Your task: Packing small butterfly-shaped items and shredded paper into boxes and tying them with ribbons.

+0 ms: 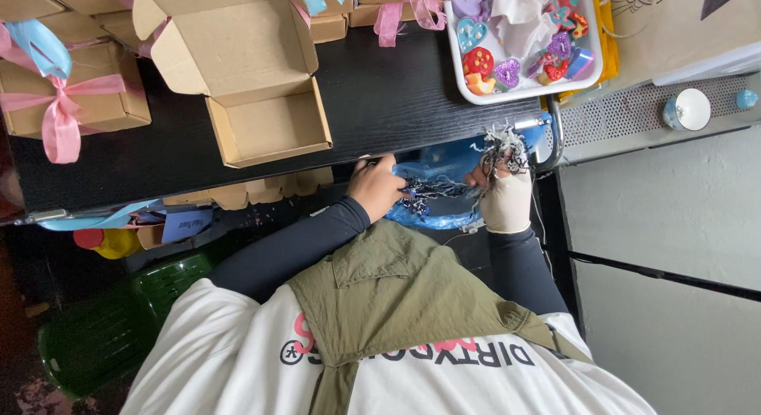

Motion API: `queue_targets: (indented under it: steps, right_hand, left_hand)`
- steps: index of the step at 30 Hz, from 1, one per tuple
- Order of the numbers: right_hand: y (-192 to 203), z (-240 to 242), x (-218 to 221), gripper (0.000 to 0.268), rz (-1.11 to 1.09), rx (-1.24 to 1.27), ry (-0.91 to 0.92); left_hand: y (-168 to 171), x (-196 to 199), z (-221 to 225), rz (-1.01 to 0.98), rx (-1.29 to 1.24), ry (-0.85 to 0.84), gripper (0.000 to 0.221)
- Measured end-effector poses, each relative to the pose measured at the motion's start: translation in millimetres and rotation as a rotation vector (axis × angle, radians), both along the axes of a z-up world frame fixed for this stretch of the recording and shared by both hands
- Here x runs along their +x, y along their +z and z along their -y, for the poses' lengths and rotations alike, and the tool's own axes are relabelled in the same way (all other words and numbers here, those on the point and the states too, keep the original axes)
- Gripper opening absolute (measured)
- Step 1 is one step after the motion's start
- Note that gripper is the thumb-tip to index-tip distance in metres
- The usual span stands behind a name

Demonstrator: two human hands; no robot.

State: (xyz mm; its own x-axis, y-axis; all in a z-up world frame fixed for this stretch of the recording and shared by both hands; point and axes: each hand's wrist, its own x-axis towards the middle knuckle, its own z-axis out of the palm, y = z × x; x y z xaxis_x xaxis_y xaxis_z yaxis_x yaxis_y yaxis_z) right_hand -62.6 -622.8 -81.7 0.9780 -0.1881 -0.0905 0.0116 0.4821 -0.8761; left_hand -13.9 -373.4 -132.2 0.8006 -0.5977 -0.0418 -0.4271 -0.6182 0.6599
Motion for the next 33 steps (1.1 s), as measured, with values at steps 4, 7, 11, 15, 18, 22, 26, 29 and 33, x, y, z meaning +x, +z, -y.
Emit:
queue_targets:
  steps: [4,7,11,15,18,22,26,29,33]
  right_hand:
    - [16,15,-2,0.022,0.063,-0.005,-0.018]
    - [20,26,-4,0.029,0.097,-0.091,-0.064]
    - [3,19,1,0.047,0.063,-0.185,0.249]
    - [17,-29,-2,0.070,0.151,-0.154,0.261]
    - [-10,-40,-4,0.052,0.086,-0.101,0.164]
    - [6,-67,-1,0.019,0.190,0.340,0.288]
    - [43,-77,0,0.028,-0.030,-0.034,0.154]
    - [47,-68,-1,0.031,0.168,-0.901,0.300]
    - [64,-64,-2,0.069,0.541,-1.512,0.413]
  left_hand:
    - [-17,-4,-3,0.089,0.042,-0.002,0.012]
    - [-19,-6,-8,0.077,0.161,-0.002,0.011]
    - [-6,-8,-8,0.038,0.203,-0.025,0.020]
    - [29,-6,-7,-0.009,0.106,0.007,0.061]
    - [39,-7,-4,-0.191,0.031,-0.009,0.081]
    - [21,-10,-3,-0.182,-0.101,-0.058,0.060]
    - [6,-13,-10,-0.209,-0.298,-0.037,0.044]
    - [-4,-12,-12,-0.061,-0.332,-0.030,0.022]
    - [-1,-13,-13,-0.133,-0.376,0.016,0.019]
